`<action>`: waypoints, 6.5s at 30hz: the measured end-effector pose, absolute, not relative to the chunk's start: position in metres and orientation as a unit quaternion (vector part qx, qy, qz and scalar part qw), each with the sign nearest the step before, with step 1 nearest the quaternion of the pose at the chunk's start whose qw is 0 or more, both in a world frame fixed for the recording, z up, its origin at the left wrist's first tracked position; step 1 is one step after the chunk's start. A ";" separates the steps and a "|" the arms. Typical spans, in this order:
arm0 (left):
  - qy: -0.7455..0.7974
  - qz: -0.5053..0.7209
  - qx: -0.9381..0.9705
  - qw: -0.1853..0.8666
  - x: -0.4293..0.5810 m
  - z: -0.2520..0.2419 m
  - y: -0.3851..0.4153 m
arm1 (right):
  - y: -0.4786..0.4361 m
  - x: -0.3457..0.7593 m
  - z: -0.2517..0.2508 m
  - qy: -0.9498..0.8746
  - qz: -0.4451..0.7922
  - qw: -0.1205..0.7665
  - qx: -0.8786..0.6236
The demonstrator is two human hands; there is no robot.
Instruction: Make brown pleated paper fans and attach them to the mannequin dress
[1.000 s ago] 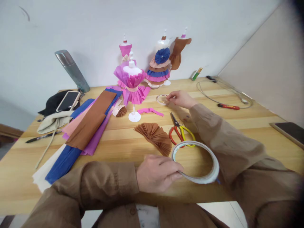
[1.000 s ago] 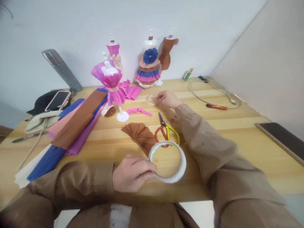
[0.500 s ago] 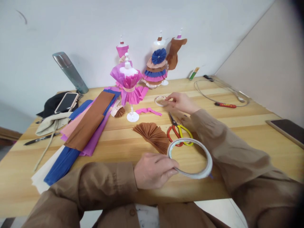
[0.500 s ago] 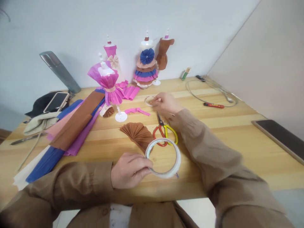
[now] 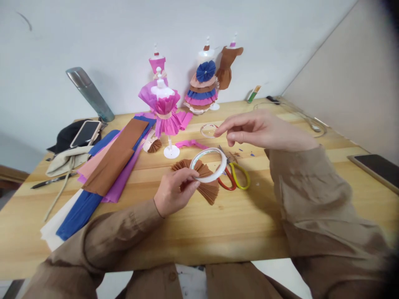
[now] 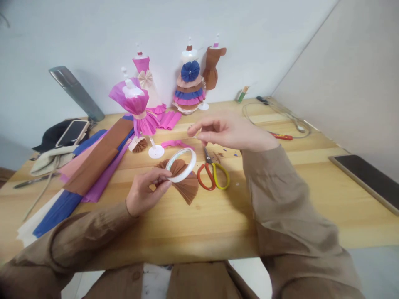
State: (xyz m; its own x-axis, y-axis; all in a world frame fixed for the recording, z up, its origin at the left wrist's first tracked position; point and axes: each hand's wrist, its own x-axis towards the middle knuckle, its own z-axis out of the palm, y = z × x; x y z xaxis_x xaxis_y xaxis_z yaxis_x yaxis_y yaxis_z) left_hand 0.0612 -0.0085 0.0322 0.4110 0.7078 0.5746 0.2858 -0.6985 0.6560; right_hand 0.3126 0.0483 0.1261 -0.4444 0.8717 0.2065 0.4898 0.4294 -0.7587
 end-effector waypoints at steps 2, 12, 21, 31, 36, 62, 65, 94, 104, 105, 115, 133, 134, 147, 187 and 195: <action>0.317 0.434 0.799 0.269 0.058 0.029 -0.004 | 0.037 0.316 0.136 -0.784 0.257 0.340 -0.452; 0.357 0.395 0.659 0.531 0.060 0.027 0.003 | 0.020 0.328 0.147 -0.845 0.228 0.237 -0.421; 0.359 0.386 0.568 0.632 0.057 0.037 0.007 | 0.029 0.297 0.130 -0.894 0.206 0.203 -0.342; 0.363 0.379 0.588 0.616 0.052 0.039 0.012 | 0.034 0.284 0.118 -0.859 0.241 0.271 -0.363; 0.358 0.368 0.595 0.619 0.050 0.038 0.013 | 0.037 0.283 0.117 -0.842 0.237 0.296 -0.384; 0.413 0.463 0.458 0.637 0.058 0.063 0.001 | 0.019 0.247 0.109 -0.875 0.116 0.244 -0.401; 0.429 0.547 0.503 0.514 0.055 0.054 0.008 | 0.020 0.247 0.110 -0.867 0.124 0.253 -0.410; 0.269 0.468 0.839 -0.071 0.037 0.058 0.024 | 0.024 0.251 0.105 -0.827 0.263 0.267 -0.419; 0.312 0.361 0.721 0.502 0.039 0.081 0.019 | 0.038 0.263 0.111 -0.850 0.280 0.262 -0.360; 0.315 0.351 0.694 0.545 0.039 0.081 0.019 | 0.039 0.264 0.110 -0.842 0.295 0.274 -0.359; 0.344 0.395 0.596 0.609 0.036 0.076 0.026 | 0.041 0.274 0.105 -0.725 0.412 0.400 -0.381; 0.361 0.384 0.602 0.600 0.042 0.079 0.018 | 0.030 0.244 0.101 -0.861 0.037 0.408 -0.302; 0.361 0.389 0.600 0.599 0.041 0.079 0.019 | 0.030 0.248 0.105 -0.845 0.038 0.421 -0.327; 0.369 0.415 0.606 0.569 0.038 0.089 0.013 | 0.061 0.333 0.118 -0.637 -0.011 0.265 -0.723; 0.324 0.376 0.546 0.675 0.032 0.099 0.011 | 0.053 0.285 0.099 -0.831 0.371 0.279 -0.305; 0.337 0.391 0.538 0.667 0.033 0.103 0.008 | 0.055 0.280 0.093 -0.821 0.404 0.279 -0.293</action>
